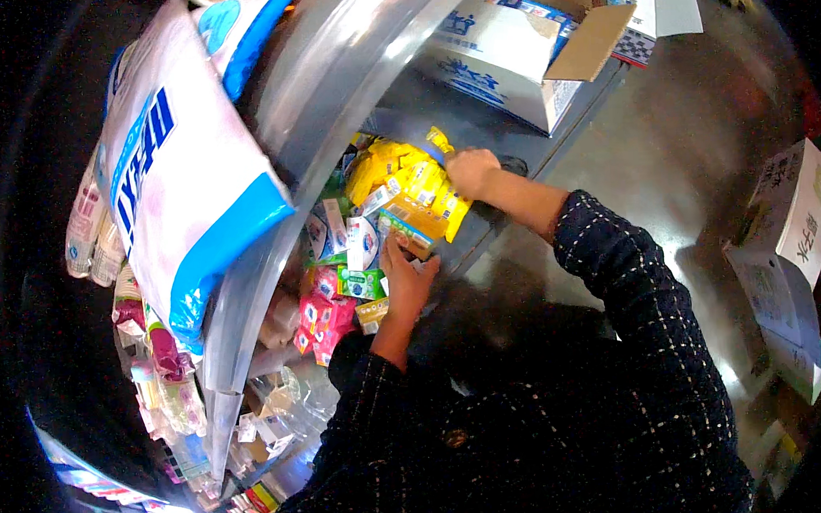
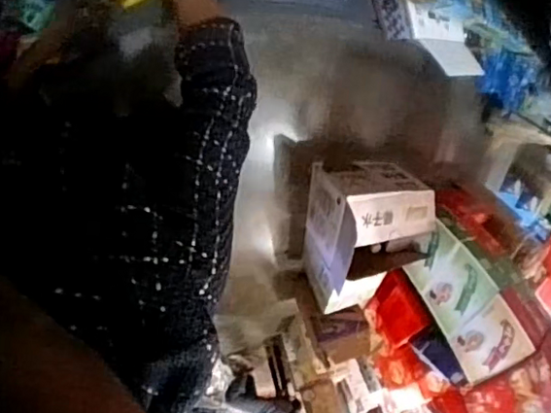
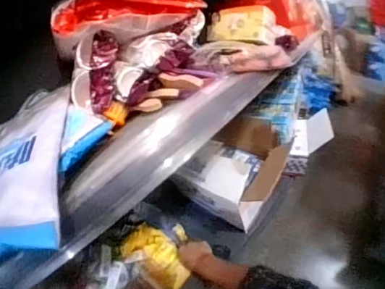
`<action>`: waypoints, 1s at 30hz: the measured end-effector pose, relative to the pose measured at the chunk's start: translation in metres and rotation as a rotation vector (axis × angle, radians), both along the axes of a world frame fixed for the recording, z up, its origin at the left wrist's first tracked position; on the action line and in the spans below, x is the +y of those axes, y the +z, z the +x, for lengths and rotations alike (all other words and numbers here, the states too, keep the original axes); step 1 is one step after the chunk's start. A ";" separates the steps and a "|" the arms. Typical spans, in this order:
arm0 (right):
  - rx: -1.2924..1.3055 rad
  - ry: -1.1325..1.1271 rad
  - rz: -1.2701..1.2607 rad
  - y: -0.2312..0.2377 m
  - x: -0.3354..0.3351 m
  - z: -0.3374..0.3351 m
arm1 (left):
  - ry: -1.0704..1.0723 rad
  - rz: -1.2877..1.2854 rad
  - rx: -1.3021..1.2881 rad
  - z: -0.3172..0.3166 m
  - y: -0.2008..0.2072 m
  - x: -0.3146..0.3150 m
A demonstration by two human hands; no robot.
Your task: The person organizes various packaged products on a low shelf and in a cardboard box by hand.
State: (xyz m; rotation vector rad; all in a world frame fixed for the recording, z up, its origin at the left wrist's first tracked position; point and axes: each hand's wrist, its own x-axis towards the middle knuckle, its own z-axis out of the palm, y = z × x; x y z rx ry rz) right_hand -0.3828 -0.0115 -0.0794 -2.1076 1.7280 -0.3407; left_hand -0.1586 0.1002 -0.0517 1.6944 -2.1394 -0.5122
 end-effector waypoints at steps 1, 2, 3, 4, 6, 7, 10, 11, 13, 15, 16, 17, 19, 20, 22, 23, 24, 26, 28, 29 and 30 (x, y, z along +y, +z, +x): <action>-0.024 0.009 0.038 0.011 0.002 0.001 | -0.007 0.010 -0.009 0.010 -0.005 -0.001; -0.048 0.014 0.076 0.020 0.007 -0.004 | -0.035 -0.009 -0.047 0.019 -0.008 0.000; -0.066 0.007 0.118 0.029 0.015 -0.014 | -0.017 0.008 -0.023 0.021 -0.006 0.001; -0.081 -0.015 0.093 0.031 0.026 -0.027 | -0.011 0.026 0.005 0.016 0.002 0.002; -0.151 -0.055 0.052 0.031 0.058 -0.051 | 0.024 0.141 0.236 0.002 0.020 0.005; -0.206 -0.078 0.039 0.029 0.081 -0.061 | 0.048 0.241 0.439 -0.005 0.030 0.009; -0.482 -0.046 0.161 0.025 0.165 -0.077 | -0.114 0.243 0.489 -0.016 0.034 0.027; -0.531 -0.033 0.201 0.017 0.196 -0.079 | -0.029 0.323 0.622 -0.032 0.036 0.039; -0.493 -0.114 0.449 0.009 0.252 -0.081 | 0.044 0.342 0.713 -0.058 0.033 0.056; -0.229 -0.017 0.489 0.023 0.285 -0.094 | 0.008 0.246 0.610 -0.066 0.021 0.063; -0.184 -0.069 0.415 0.016 0.304 -0.099 | -0.011 0.202 0.475 -0.064 0.018 0.057; -0.138 -0.119 0.342 -0.002 0.323 -0.106 | 0.021 0.193 0.424 -0.060 0.019 0.049; -0.120 -0.076 0.044 -0.036 0.346 -0.130 | -0.018 -0.198 0.099 -0.047 0.026 0.014; -0.141 0.010 -0.173 -0.051 0.356 -0.147 | -0.039 -0.221 0.108 -0.040 0.035 -0.009; 0.019 0.127 -0.346 -0.108 0.384 -0.190 | -0.045 -0.269 0.061 -0.040 0.043 -0.071; 0.188 0.149 -0.298 -0.144 0.397 -0.212 | -0.029 -0.293 -0.009 -0.046 0.042 -0.106; 0.352 0.188 -0.256 -0.180 0.408 -0.234 | -0.018 -0.239 -0.036 -0.043 0.029 -0.149; 0.346 0.209 -0.053 -0.122 0.363 -0.227 | 0.105 -0.036 -0.018 -0.020 0.006 -0.201; 0.169 0.068 0.168 -0.015 0.299 -0.210 | 0.250 0.264 0.132 -0.027 -0.008 -0.240; -0.061 -0.106 0.310 0.028 0.270 -0.198 | 0.208 0.245 0.044 -0.018 -0.025 -0.253; -0.322 -0.270 0.416 0.070 0.238 -0.181 | 0.197 0.225 -0.076 0.011 -0.042 -0.261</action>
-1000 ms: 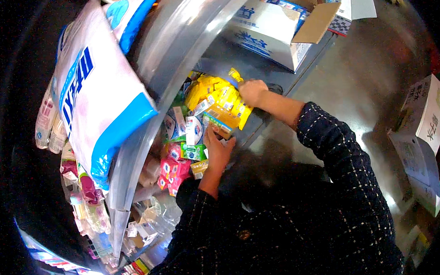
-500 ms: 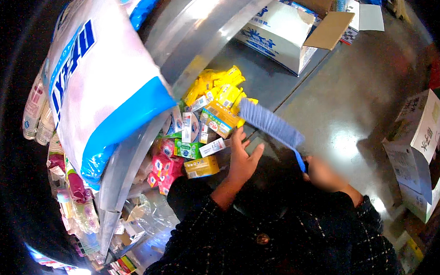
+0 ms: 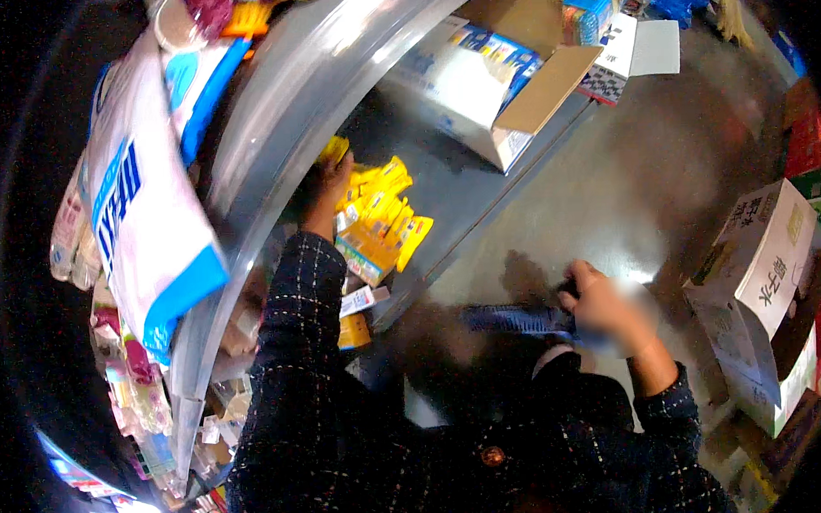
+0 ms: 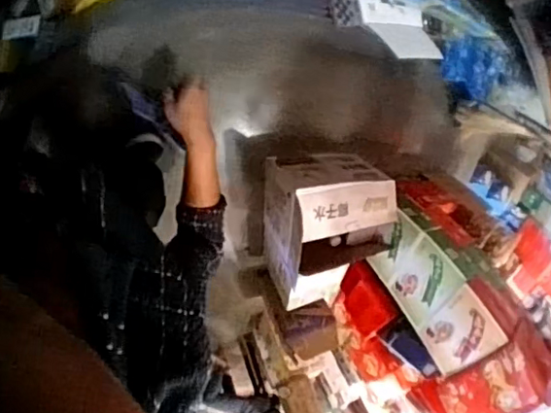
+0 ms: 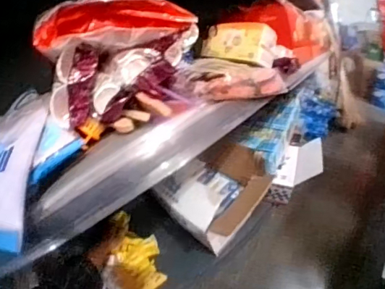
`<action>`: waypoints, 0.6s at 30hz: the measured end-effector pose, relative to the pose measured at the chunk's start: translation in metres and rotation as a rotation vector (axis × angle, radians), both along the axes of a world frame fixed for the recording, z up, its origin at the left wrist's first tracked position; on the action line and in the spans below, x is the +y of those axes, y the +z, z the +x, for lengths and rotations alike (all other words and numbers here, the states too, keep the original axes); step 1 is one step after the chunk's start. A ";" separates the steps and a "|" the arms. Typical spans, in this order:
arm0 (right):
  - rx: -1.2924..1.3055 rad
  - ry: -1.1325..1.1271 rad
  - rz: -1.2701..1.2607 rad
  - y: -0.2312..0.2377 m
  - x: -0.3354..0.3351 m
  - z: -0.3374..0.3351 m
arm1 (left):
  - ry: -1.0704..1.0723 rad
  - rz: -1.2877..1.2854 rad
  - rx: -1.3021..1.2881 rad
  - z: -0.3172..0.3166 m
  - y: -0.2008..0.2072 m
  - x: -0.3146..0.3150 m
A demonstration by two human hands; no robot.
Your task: The person organizes various packaged products on a low shelf and in a cardboard box by hand.
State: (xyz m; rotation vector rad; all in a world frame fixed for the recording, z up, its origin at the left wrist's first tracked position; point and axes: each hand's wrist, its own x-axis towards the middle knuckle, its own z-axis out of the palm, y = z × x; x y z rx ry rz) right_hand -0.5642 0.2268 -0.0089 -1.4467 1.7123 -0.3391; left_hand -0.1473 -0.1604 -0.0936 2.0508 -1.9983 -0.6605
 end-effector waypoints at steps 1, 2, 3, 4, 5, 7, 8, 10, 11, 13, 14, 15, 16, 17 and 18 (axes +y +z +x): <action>-0.108 0.043 -0.054 0.005 -0.025 0.011 | -0.023 -0.008 -0.127 0.033 -0.009 -0.005; -0.240 0.099 -0.109 0.005 -0.048 0.024 | -0.143 -0.171 -0.335 0.078 -0.003 -0.002; -0.202 0.198 -0.294 -0.012 -0.075 0.024 | -0.208 -0.109 -0.316 0.036 -0.019 -0.012; -0.204 0.133 -0.412 -0.017 -0.104 0.030 | -0.273 -0.042 -0.298 -0.011 -0.026 -0.007; -0.212 0.216 -0.567 -0.013 -0.139 0.043 | -0.298 0.004 -0.270 -0.018 -0.027 0.009; -0.290 0.207 -0.751 -0.036 -0.219 0.089 | -0.338 0.071 -0.176 -0.018 -0.026 0.038; -0.214 0.123 -0.857 -0.041 -0.256 0.104 | -0.246 0.103 0.078 -0.031 -0.024 0.060; -0.231 0.080 -0.986 -0.051 -0.317 0.147 | -0.334 0.183 -0.247 -0.020 -0.011 0.099; -0.054 0.154 -1.167 -0.080 -0.361 0.159 | -0.425 0.094 -0.424 -0.031 0.003 0.098; -0.012 0.229 -1.042 -0.107 -0.401 0.187 | -0.477 -0.090 -0.699 -0.032 0.015 0.109; -0.006 0.249 -0.996 -0.128 -0.406 0.191 | -0.435 -0.098 -0.678 -0.048 0.019 0.113; -0.033 0.274 -0.969 -0.151 -0.402 0.207 | -0.372 -0.085 -0.663 -0.053 0.020 0.127; -0.002 0.268 -0.954 -0.183 -0.401 0.191 | -0.310 0.008 -0.510 -0.099 0.039 0.132; 0.006 0.256 -0.971 -0.192 -0.400 0.179 | -0.237 0.095 -0.380 -0.132 0.068 0.142; -0.010 0.255 -1.002 -0.194 -0.393 0.179 | -0.344 0.094 -0.431 -0.144 0.084 0.157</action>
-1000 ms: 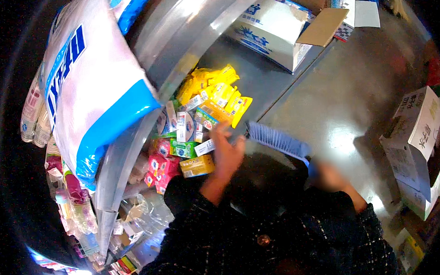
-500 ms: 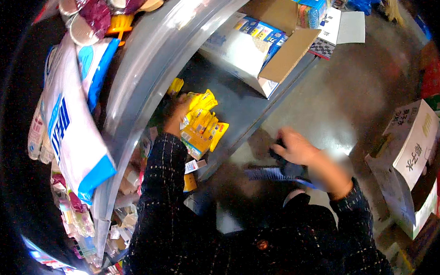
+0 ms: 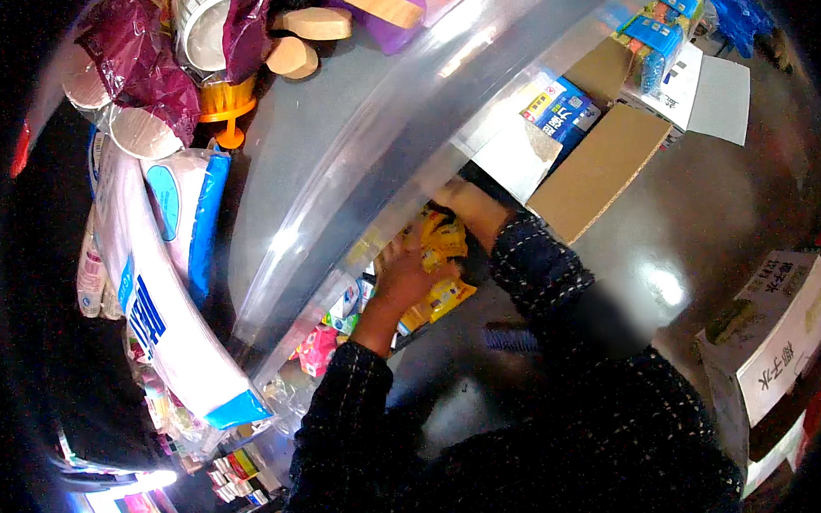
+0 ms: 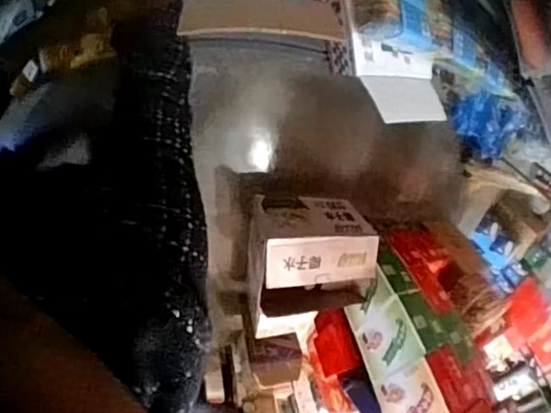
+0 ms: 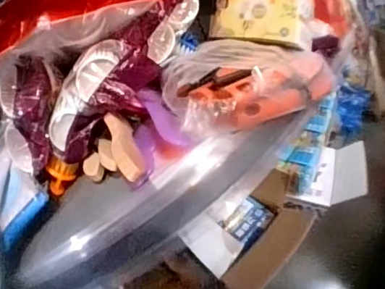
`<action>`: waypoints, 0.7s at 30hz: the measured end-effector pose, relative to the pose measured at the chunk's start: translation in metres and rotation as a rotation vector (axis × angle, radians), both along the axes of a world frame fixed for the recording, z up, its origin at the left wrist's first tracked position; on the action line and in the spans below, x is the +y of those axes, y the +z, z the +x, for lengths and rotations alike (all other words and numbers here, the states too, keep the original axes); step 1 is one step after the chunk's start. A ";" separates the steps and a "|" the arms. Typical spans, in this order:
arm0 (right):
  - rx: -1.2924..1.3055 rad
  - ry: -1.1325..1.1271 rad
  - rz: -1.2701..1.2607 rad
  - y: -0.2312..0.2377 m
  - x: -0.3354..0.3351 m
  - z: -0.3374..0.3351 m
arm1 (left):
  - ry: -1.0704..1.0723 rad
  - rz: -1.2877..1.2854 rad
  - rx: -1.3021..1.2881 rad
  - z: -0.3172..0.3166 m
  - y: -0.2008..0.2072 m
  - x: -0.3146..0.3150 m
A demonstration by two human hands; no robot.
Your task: The person organizes various packaged products on a low shelf and in a cardboard box by hand.
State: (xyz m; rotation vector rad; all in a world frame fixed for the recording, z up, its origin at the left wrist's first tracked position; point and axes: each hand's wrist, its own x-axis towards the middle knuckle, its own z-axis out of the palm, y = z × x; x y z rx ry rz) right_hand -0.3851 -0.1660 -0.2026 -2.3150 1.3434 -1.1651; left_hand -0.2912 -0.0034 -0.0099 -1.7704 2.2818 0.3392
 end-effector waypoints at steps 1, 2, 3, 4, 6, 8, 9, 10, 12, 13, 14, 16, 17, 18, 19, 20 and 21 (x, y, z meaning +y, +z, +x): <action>-0.015 0.019 -0.021 0.002 0.006 -0.001 | -0.102 0.016 -0.044 -0.008 0.013 0.017; -0.028 0.023 -0.043 0.004 0.014 -0.006 | -0.218 0.031 -0.086 -0.014 0.020 0.026; 0.019 0.107 0.050 0.022 0.038 0.001 | -0.203 0.020 -0.138 0.004 0.012 0.041; 0.072 0.172 0.139 0.042 0.059 -0.001 | -0.206 0.008 -0.187 0.021 -0.003 0.053; 0.368 0.205 0.338 0.076 0.082 -0.024 | -0.249 -0.021 -0.206 0.033 -0.016 0.056; 0.254 0.185 0.302 0.099 0.120 -0.050 | -0.284 -0.074 -0.095 0.056 -0.032 0.050; 0.320 0.100 0.368 0.104 0.137 -0.060 | -0.316 -0.097 -0.027 0.059 -0.039 0.044; 0.393 0.076 0.427 0.111 0.146 -0.068 | -0.342 -0.124 -0.037 0.053 -0.030 0.038; 0.539 0.030 0.549 0.129 0.163 -0.076 | -0.287 -0.156 0.015 0.055 -0.039 0.033; 0.634 0.028 0.572 0.147 0.167 -0.074 | -0.263 -0.168 0.035 0.054 -0.035 0.031; 0.730 0.031 0.596 0.168 0.168 -0.067 | -0.293 -0.169 0.029 0.053 -0.031 0.032; 0.668 0.066 0.447 0.182 0.162 -0.047 | -0.168 -0.205 0.095 0.057 -0.035 0.034; 0.577 0.201 0.395 0.183 0.149 -0.031 | -0.102 -0.221 0.127 0.060 -0.035 0.038; 0.396 0.311 0.438 0.180 0.141 -0.013 | -0.051 -0.167 -0.074 0.063 -0.035 0.042; 0.380 0.367 0.472 0.166 0.121 0.010 | 0.001 -0.132 -0.037 0.069 -0.032 0.042; 0.361 0.416 0.529 0.141 0.100 0.031 | 0.044 -0.075 0.004 0.072 -0.034 0.043; 0.400 0.427 0.754 0.128 0.072 0.048 | 0.091 -0.015 0.043 0.071 -0.034 0.048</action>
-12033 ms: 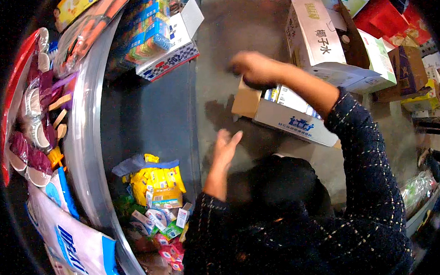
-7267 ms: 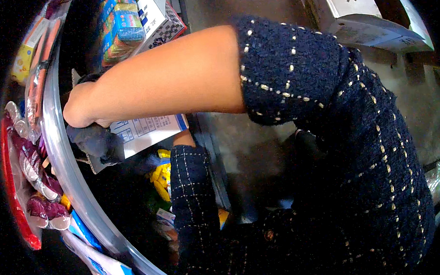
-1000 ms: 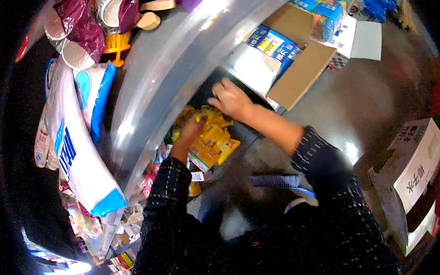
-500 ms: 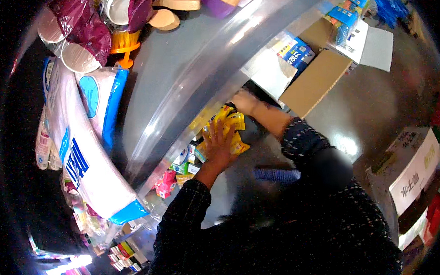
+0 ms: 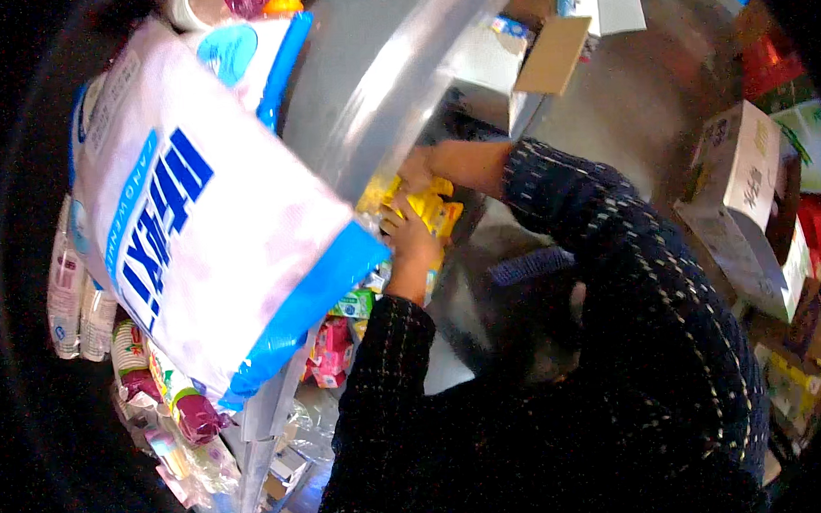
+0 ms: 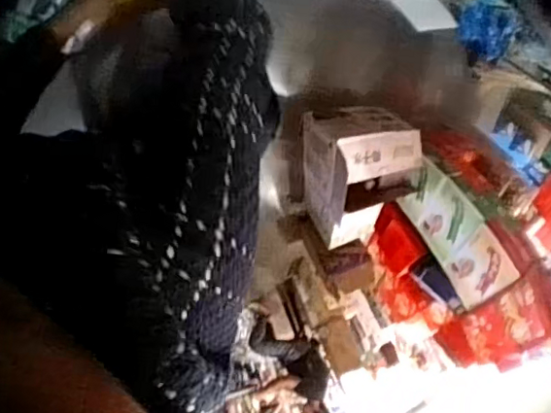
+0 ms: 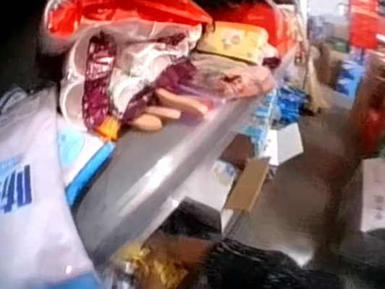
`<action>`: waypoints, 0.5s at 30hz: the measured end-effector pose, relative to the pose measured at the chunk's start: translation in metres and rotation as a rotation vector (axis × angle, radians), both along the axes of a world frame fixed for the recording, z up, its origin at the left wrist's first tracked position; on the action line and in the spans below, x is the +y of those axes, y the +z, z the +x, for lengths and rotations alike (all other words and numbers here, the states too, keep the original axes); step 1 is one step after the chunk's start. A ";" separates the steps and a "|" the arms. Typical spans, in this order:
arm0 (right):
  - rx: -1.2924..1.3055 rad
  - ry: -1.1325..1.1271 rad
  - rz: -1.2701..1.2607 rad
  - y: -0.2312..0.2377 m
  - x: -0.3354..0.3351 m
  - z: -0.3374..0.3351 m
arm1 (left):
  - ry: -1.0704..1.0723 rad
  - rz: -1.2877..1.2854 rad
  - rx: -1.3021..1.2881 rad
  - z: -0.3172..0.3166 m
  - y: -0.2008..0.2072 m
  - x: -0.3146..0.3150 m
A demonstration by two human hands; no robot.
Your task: The person organizes various packaged products on a low shelf and in a cardboard box by hand.
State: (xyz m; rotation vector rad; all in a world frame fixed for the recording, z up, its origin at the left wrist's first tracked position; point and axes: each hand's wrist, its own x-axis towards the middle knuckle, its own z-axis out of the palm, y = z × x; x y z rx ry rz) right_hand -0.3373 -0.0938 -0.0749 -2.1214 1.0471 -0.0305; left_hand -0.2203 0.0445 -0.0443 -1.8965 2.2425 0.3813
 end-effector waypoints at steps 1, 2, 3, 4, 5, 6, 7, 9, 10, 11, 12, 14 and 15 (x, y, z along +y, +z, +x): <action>0.099 -0.032 0.197 -0.012 -0.026 0.009 | 0.064 0.126 0.076 -0.008 0.006 -0.004; 0.140 -0.126 0.093 -0.038 -0.045 -0.016 | 0.086 0.226 0.313 -0.025 0.016 -0.012; 0.191 -0.231 0.000 -0.067 -0.060 -0.047 | 0.001 0.162 0.251 -0.047 0.017 -0.013; 0.144 -0.290 -0.065 -0.066 -0.040 -0.015 | 0.036 0.092 0.142 -0.026 0.006 -0.010; 0.098 -0.359 -0.130 -0.060 -0.018 0.009 | 0.045 0.017 0.176 -0.008 -0.005 -0.007; 0.057 -0.448 -0.195 -0.049 0.006 0.021 | 0.037 -0.039 0.216 0.004 -0.019 -0.007; 0.030 -0.465 -0.046 -0.027 0.025 0.027 | 0.036 -0.079 0.255 0.022 -0.038 -0.006; 0.031 -0.473 0.176 0.006 0.042 0.014 | 0.033 -0.123 0.359 0.033 -0.055 -0.004; -0.024 -0.452 0.261 0.024 0.047 0.005 | -0.014 -0.141 0.359 0.038 -0.058 -0.006; -0.080 -0.429 0.348 0.044 0.049 -0.003 | -0.058 -0.159 0.359 0.042 -0.061 -0.008; -0.138 -0.415 0.429 0.049 0.051 -0.009 | -0.117 -0.153 0.391 0.043 -0.062 -0.008; -0.242 -0.618 0.323 0.018 0.053 -0.020 | -0.187 -0.215 0.415 0.011 -0.051 -0.010; -0.301 -0.690 0.273 0.003 0.052 -0.013 | -0.148 -0.175 0.487 0.006 -0.051 -0.014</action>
